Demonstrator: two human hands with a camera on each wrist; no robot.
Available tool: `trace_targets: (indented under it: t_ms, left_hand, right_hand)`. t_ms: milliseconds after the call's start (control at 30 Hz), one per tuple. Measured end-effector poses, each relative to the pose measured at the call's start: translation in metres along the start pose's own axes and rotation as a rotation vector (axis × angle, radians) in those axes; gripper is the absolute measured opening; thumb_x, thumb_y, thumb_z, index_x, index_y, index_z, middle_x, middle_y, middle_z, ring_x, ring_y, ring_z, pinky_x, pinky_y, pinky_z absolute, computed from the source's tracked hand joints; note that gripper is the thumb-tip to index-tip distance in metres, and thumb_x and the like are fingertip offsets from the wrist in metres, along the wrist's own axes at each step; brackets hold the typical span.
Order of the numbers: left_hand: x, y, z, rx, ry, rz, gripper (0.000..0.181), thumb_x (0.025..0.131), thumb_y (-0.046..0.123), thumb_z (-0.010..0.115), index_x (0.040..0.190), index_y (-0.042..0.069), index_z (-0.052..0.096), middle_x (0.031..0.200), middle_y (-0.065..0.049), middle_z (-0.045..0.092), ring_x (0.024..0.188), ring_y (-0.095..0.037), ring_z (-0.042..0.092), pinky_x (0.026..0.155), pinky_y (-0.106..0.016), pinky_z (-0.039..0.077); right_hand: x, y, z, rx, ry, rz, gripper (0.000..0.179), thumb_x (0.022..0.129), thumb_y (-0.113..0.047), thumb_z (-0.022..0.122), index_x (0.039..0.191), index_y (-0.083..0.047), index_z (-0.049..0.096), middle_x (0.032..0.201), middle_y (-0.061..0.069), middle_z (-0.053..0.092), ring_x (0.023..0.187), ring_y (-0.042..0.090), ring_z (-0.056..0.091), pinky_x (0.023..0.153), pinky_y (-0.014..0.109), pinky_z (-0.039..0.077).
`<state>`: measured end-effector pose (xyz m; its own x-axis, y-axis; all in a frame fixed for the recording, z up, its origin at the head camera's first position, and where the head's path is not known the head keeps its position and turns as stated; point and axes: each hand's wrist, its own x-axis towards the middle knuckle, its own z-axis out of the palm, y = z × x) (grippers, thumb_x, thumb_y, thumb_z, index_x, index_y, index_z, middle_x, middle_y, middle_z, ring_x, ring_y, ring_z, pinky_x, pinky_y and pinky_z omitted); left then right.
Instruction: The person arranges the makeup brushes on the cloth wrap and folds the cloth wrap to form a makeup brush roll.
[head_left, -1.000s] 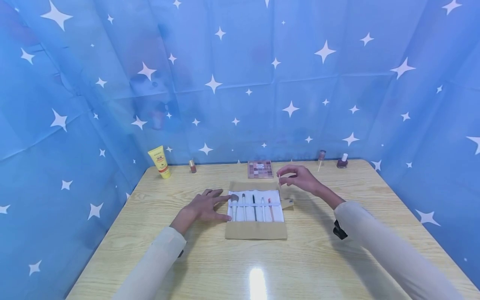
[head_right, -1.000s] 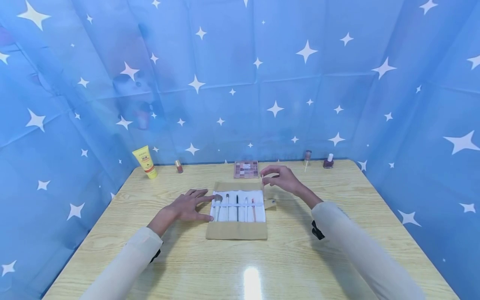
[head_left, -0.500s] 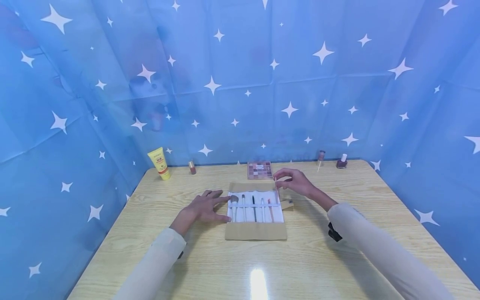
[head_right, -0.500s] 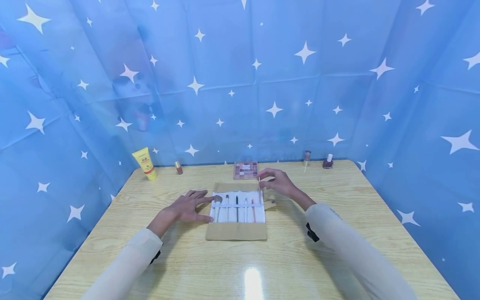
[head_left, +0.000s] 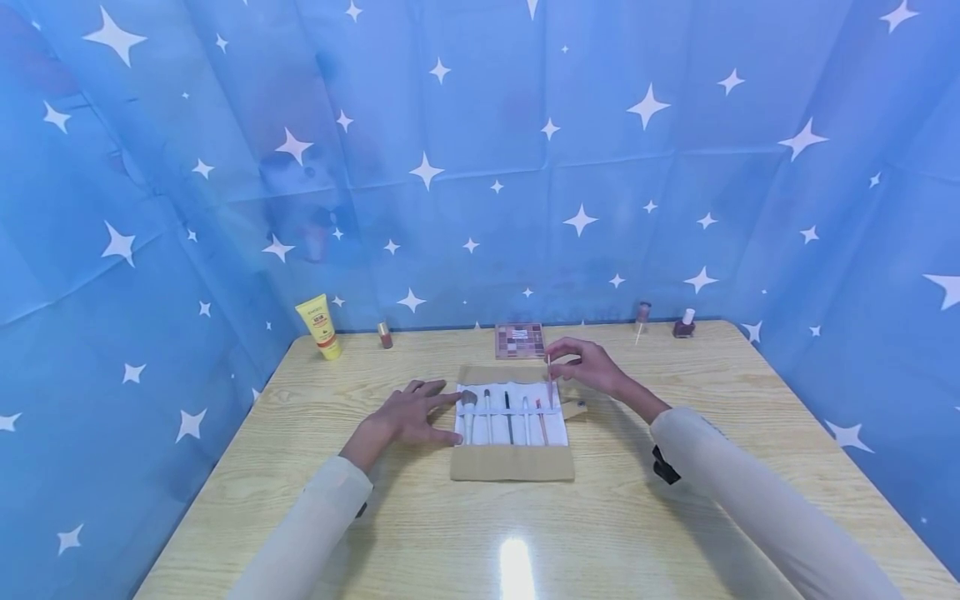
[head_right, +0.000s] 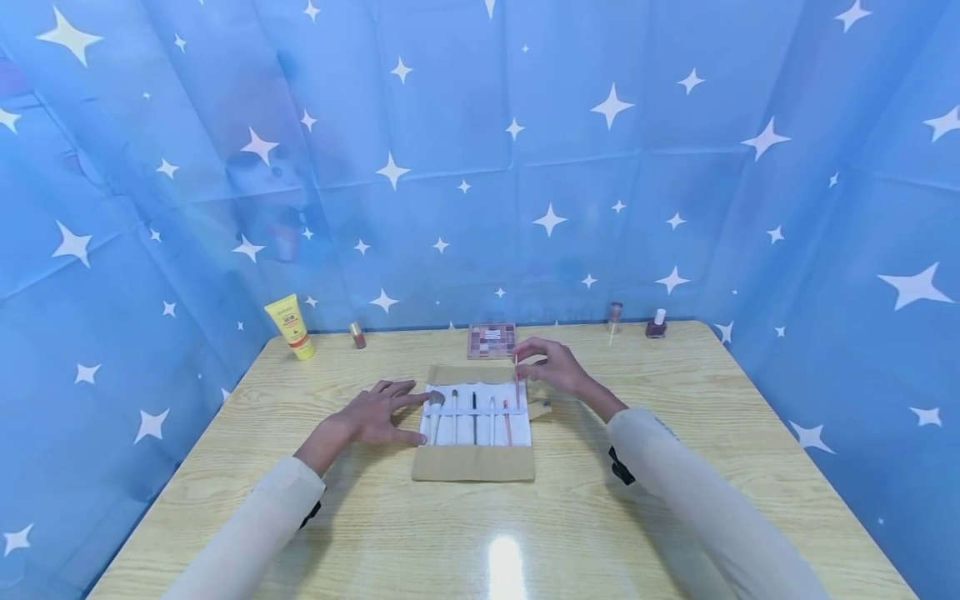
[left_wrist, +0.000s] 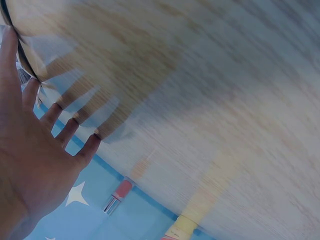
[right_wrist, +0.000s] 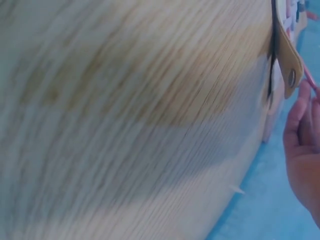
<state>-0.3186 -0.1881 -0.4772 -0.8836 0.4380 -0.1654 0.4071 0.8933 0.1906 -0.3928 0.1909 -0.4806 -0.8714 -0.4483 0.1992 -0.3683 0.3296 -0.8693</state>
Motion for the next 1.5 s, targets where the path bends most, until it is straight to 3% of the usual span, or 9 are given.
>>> trace_targets:
  t_ms: [233,533,733,967,1067,1500]
  left_hand:
    - [0.001,0.002,-0.001,0.007,0.001,0.002,0.087,0.085,0.081,0.061,0.160,0.044,0.037,0.171,-0.002,0.025,0.156,-0.036,0.021,0.122,-0.062,0.026]
    - [0.002,-0.001,-0.002,0.009,0.004,0.013,0.088,0.085,0.082,0.060,0.160,0.043,0.037,0.171,-0.005,0.026,0.156,-0.038,0.022,0.121,-0.065,0.024]
    - [0.001,-0.003,-0.003,0.013,0.003,0.014,0.088,0.085,0.083,0.059,0.160,0.043,0.037,0.171,-0.004,0.025,0.156,-0.037,0.022,0.122,-0.065,0.023]
    - [-0.002,-0.003,-0.001,-0.004,0.003,0.016,0.089,0.085,0.081,0.060,0.161,0.040,0.038,0.171,-0.006,0.026,0.156,-0.038,0.022,0.121,-0.066,0.024]
    - [-0.001,-0.002,-0.001,-0.003,0.008,0.019,0.088,0.085,0.081,0.060,0.160,0.040,0.039,0.171,-0.006,0.026,0.156,-0.038,0.022,0.120,-0.066,0.025]
    - [0.000,0.000,0.001,0.002,0.008,0.015,0.087,0.085,0.081,0.061,0.159,0.042,0.039,0.171,-0.005,0.027,0.155,-0.039,0.023,0.120,-0.067,0.025]
  right_hand:
    - [0.002,0.003,0.000,0.006,0.008,0.007,0.035,0.098,-0.003,0.070,0.130,0.009,0.062,0.123,0.028,0.068,0.101,0.038,0.073,0.084,0.052,0.062]
    - [0.002,0.000,0.001,0.006,-0.064,-0.007,0.035,0.098,0.001,0.070,0.129,0.013,0.060,0.121,0.030,0.067,0.106,0.043,0.070,0.086,0.051,0.061]
    - [0.000,0.000,0.005,-0.074,-0.094,0.010,0.033,0.096,-0.003,0.073,0.126,0.008,0.065,0.116,0.023,0.072,0.101,0.033,0.073,0.084,0.038,0.062]
    - [-0.005,0.003,0.007,-0.143,-0.145,0.067,0.027,0.098,-0.013,0.074,0.122,0.000,0.071,0.108,0.012,0.076,0.092,0.021,0.073,0.067,0.032,0.060]
    - [-0.007,0.004,0.006,-0.154,-0.161,0.060,0.024,0.098,-0.013,0.074,0.120,-0.001,0.072,0.106,0.010,0.077,0.091,0.020,0.073,0.065,0.031,0.060]
    - [-0.021,-0.002,0.002,-0.203,-0.278,-0.062,0.015,0.100,-0.008,0.070,0.110,0.001,0.077,0.106,0.014,0.077,0.098,0.028,0.072,0.076,0.024,0.055]
